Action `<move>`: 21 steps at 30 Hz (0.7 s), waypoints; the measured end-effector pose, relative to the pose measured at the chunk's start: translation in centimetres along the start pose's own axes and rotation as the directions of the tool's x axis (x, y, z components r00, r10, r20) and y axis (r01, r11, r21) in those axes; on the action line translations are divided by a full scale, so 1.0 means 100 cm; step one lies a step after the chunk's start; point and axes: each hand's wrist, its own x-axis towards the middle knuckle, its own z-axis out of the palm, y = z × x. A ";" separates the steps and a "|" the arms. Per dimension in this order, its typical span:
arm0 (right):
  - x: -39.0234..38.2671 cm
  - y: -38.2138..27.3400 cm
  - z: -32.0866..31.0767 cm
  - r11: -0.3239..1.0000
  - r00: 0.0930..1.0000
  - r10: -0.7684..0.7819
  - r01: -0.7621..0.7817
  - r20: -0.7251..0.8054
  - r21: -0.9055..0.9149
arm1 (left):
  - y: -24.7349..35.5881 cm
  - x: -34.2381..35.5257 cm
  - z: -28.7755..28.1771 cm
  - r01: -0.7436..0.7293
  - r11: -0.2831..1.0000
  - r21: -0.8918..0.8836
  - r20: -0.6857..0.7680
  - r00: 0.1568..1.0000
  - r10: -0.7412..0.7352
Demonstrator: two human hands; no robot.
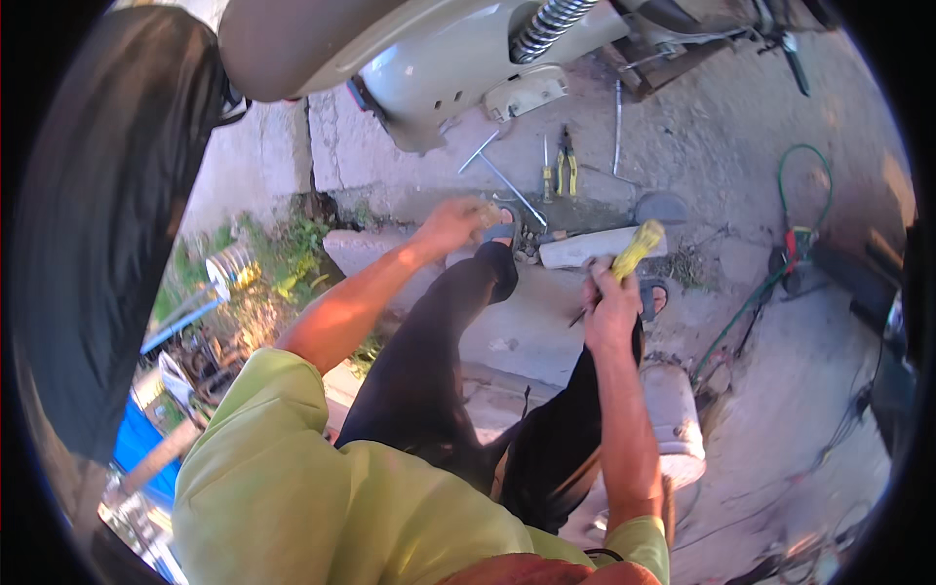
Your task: The person picks up metal hardware from a tray, aligns a metal bracket onto the rear fender of a scooter, and secures it by driving screws using a screwdriver.
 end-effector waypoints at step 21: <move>0.376 0.024 -0.039 0.781 0.855 -0.048 0.354 0.516 -0.515 | -0.034 0.214 0.066 -0.837 0.507 0.203 0.244 0.545 0.802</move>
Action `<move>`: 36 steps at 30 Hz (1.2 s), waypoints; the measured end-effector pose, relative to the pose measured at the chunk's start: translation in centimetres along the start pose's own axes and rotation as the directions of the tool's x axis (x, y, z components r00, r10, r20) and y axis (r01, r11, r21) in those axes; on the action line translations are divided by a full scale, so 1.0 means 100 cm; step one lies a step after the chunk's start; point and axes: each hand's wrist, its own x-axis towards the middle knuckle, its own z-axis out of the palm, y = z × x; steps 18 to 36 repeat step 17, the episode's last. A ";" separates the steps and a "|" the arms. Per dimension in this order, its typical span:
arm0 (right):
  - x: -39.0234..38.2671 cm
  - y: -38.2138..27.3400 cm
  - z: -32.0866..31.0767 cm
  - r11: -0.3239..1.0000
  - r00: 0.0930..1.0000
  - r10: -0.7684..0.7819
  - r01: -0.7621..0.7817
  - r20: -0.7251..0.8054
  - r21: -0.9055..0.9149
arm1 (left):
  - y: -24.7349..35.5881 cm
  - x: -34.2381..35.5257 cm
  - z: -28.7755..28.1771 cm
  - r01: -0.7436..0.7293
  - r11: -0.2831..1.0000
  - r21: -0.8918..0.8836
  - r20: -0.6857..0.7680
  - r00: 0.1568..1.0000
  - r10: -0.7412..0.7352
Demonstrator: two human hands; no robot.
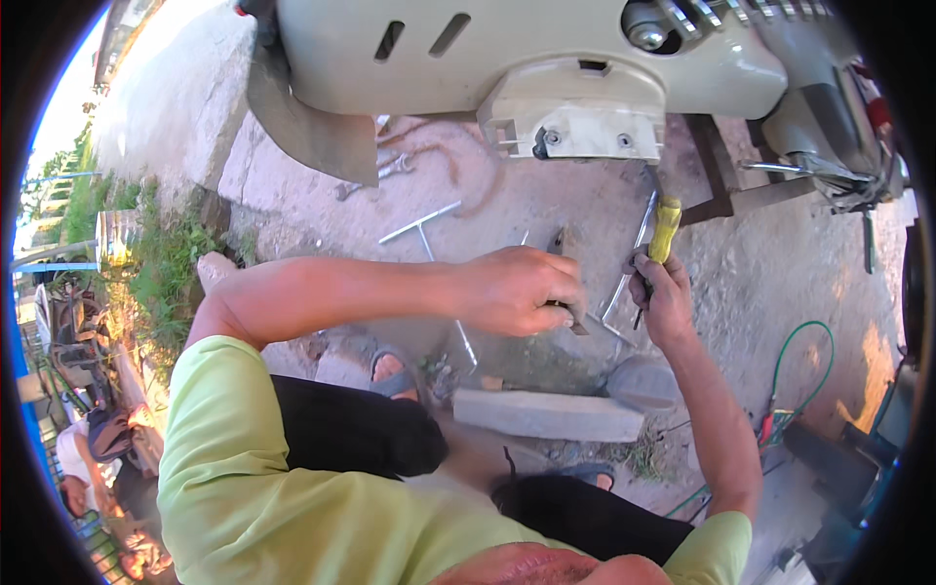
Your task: The person picks up metal hardware from a tray, aligns a metal bracket onto the rear fender of a scooter, and secures it by driving screws using a screwdriver.
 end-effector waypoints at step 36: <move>-0.036 -0.016 0.004 0.980 0.995 0.102 -0.101 0.002 -0.170 | 0.052 -0.023 -0.106 0.050 0.562 0.825 -0.460 0.636 0.619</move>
